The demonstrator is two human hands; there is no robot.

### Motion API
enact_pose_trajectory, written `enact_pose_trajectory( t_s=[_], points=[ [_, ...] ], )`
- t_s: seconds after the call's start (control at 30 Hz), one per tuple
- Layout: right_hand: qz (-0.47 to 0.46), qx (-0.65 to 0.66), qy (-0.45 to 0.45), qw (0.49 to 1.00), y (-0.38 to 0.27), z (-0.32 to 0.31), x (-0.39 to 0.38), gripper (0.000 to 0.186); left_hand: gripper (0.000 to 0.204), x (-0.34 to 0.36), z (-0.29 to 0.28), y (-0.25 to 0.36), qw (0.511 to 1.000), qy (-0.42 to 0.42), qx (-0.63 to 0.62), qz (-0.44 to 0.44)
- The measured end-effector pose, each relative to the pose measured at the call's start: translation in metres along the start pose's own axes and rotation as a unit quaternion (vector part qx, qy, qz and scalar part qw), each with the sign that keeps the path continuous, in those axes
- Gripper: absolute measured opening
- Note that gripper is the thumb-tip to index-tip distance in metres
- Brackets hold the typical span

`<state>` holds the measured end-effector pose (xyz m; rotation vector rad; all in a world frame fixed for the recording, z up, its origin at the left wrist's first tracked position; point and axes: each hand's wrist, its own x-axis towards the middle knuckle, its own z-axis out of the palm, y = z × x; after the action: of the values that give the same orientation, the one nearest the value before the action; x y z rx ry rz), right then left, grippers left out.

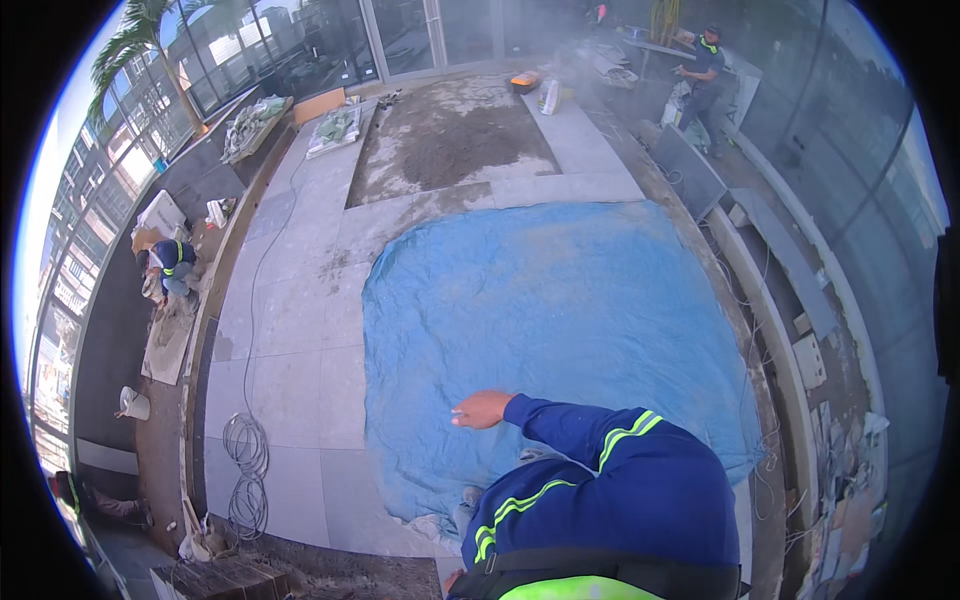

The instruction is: The person hammers a metal rod into a curved metal structure, then uses a sanding block to smooth the surface. The person handles a hammer, metal rod, and sanding block while working on the structure.

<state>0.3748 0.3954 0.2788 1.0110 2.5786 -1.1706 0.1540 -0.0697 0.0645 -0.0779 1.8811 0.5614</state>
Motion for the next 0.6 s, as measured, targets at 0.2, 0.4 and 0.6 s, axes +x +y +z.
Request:
enact_pose_trajectory(
  t_s=[0.2, 0.4, 0.6],
  points=[
    [-0.083, -0.089, -0.071, 0.99, -0.008, 0.021, 0.0, 0.063, 0.049, -0.047, 0.083, 0.077, 0.961, 0.081, 0.107, 0.243],
    [-0.305, -0.082, -0.314, 0.895, -0.086, 0.089, -0.021, 0.064, 0.051, -0.123, 0.145, 0.099, 0.925, 0.169, -0.021, 0.34],
    [-0.327, -0.155, -0.378, 0.852, -0.059, 0.191, -0.023, 0.058, 0.044, -0.122, 0.158, -0.084, 0.938, 0.282, -0.184, 0.078]
  ],
)
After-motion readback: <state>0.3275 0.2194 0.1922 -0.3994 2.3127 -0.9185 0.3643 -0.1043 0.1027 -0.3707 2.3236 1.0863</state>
